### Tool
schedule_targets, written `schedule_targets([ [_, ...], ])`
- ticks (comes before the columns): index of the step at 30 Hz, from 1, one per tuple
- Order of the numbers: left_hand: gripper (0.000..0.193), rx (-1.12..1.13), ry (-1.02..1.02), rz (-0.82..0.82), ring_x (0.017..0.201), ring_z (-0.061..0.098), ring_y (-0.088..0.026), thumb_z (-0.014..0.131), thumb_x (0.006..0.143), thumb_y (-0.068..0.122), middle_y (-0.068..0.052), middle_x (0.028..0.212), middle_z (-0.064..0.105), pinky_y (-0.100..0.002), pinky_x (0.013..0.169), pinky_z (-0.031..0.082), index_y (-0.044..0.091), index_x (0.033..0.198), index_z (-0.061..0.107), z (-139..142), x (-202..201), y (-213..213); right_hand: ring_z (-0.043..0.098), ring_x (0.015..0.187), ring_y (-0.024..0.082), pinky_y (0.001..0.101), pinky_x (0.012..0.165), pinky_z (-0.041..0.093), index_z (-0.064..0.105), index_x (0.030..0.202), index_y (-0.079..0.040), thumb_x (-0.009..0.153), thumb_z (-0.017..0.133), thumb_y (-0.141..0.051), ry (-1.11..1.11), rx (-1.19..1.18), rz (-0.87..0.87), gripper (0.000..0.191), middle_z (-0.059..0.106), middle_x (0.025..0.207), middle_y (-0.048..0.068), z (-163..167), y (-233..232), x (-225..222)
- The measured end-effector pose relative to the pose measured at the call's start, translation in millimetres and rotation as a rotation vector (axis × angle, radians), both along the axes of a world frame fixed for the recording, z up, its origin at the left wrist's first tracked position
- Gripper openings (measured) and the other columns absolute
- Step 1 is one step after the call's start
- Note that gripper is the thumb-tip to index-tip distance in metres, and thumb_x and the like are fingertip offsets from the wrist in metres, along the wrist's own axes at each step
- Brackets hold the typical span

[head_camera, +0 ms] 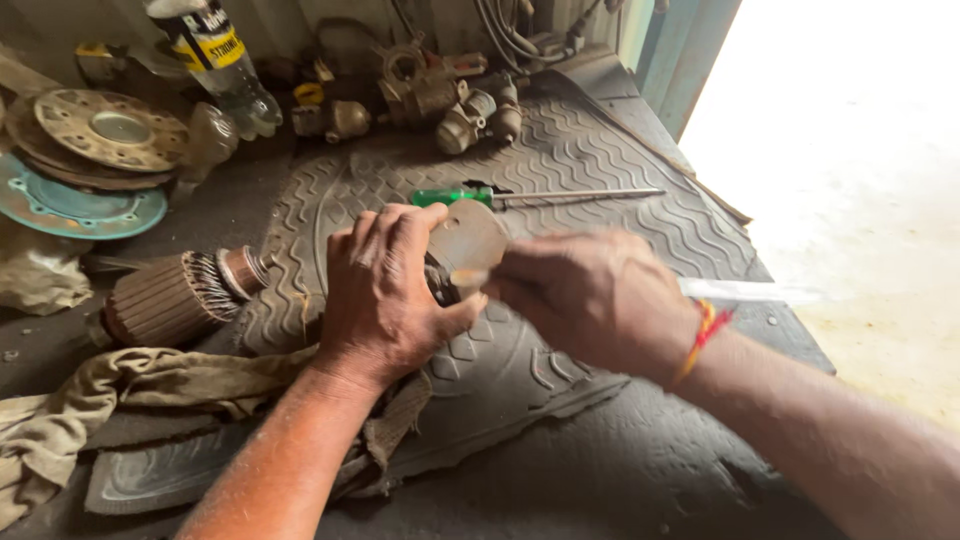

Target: The person holds a cylindrical metal component and uses a green-handled screwdriver to scrape and clean its surface. They rotate the part to access different areas and continue scraping throughout the clip.

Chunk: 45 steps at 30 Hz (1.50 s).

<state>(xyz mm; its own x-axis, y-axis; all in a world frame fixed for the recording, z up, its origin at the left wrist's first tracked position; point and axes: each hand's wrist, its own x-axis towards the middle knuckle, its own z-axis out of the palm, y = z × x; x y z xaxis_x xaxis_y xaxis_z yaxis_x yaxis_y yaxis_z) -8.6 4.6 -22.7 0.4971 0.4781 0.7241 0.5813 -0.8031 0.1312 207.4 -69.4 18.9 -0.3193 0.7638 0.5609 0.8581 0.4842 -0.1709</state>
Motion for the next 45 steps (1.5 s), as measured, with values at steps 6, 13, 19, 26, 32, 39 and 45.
schedule_targets([
  [6, 0.082, -0.068, -0.017, 0.027, 0.114, 0.06, -0.032, 0.084, 0.068, 0.057, -0.011, 0.12, 0.064, -0.049, 0.096, 0.043, 0.009, 0.13, 0.059, 0, 1, 1, 0.066, 0.053, 0.015, 0.0318, 0.044, 0.053, 0.076, 0.091, -0.014, 0.099, 0.066, -0.031, 0.051, -0.102, -0.005, 0.021, 0.071, 0.069, 0.0, -4, 2, 0],
  [13, 0.079, -0.1, -0.002, 0.06, 0.115, 0.058, -0.033, 0.087, 0.063, 0.048, -0.012, 0.119, 0.064, -0.051, 0.095, 0.042, 0.009, 0.126, 0.059, 5, 4, -3, 0.064, 0.045, 0.014, 0.0318, 0.038, 0.051, 0.078, 0.096, -0.017, 0.099, 0.066, -0.033, 0.082, -0.162, -0.138, 0.021, 0.074, 0.07, 0.001, 1, 0, -3],
  [19, 0.081, -0.109, 0.015, 0.039, 0.115, 0.057, -0.033, 0.089, 0.064, 0.046, -0.012, 0.122, 0.063, -0.051, 0.097, 0.042, 0.009, 0.129, 0.057, 8, 7, -6, 0.065, 0.047, 0.017, 0.0357, 0.042, 0.051, 0.079, 0.09, -0.014, 0.097, 0.069, -0.029, 0.104, -0.086, -0.163, 0.02, 0.073, 0.067, 0.003, 6, -3, -10],
  [26, 0.082, -0.124, 0.022, 0.039, 0.116, 0.057, -0.032, 0.092, 0.062, 0.043, -0.011, 0.123, 0.063, -0.05, 0.097, 0.042, 0.009, 0.128, 0.057, 8, 6, -8, 0.068, 0.056, 0.019, 0.0343, 0.049, 0.056, 0.077, 0.095, -0.01, 0.098, 0.068, -0.026, 0.099, 0.03, 0.058, 0.019, 0.074, 0.074, 0.004, 2, -1, -5],
  [32, 0.084, -0.101, 0.044, 0.049, 0.118, 0.056, -0.033, 0.09, 0.063, 0.044, -0.012, 0.124, 0.061, -0.05, 0.099, 0.041, 0.009, 0.131, 0.056, 9, 6, -8, 0.068, 0.051, 0.019, 0.036, 0.047, 0.055, 0.078, 0.091, -0.015, 0.096, 0.067, -0.037, 0.039, -0.149, -0.159, 0.025, 0.074, 0.069, 0.002, 5, -1, -7],
  [39, 0.084, -0.108, 0.058, 0.064, 0.118, 0.056, -0.033, 0.088, 0.061, 0.048, -0.012, 0.123, 0.061, -0.051, 0.098, 0.041, 0.009, 0.129, 0.056, 7, 6, -8, 0.068, 0.053, 0.02, 0.0372, 0.047, 0.055, 0.079, 0.095, -0.018, 0.098, 0.066, -0.032, -0.02, -0.107, -0.136, 0.019, 0.075, 0.073, 0.002, 5, 0, -7],
  [45, 0.086, -0.047, 0.018, 0.029, 0.116, 0.057, -0.033, 0.087, 0.07, 0.06, -0.014, 0.123, 0.062, -0.05, 0.097, 0.042, 0.008, 0.131, 0.056, 4, 6, -7, 0.069, 0.056, 0.023, 0.0378, 0.05, 0.054, 0.076, 0.093, -0.013, 0.097, 0.068, -0.033, 0.088, -0.056, -0.095, 0.022, 0.073, 0.073, 0.005, -5, 5, 5],
])
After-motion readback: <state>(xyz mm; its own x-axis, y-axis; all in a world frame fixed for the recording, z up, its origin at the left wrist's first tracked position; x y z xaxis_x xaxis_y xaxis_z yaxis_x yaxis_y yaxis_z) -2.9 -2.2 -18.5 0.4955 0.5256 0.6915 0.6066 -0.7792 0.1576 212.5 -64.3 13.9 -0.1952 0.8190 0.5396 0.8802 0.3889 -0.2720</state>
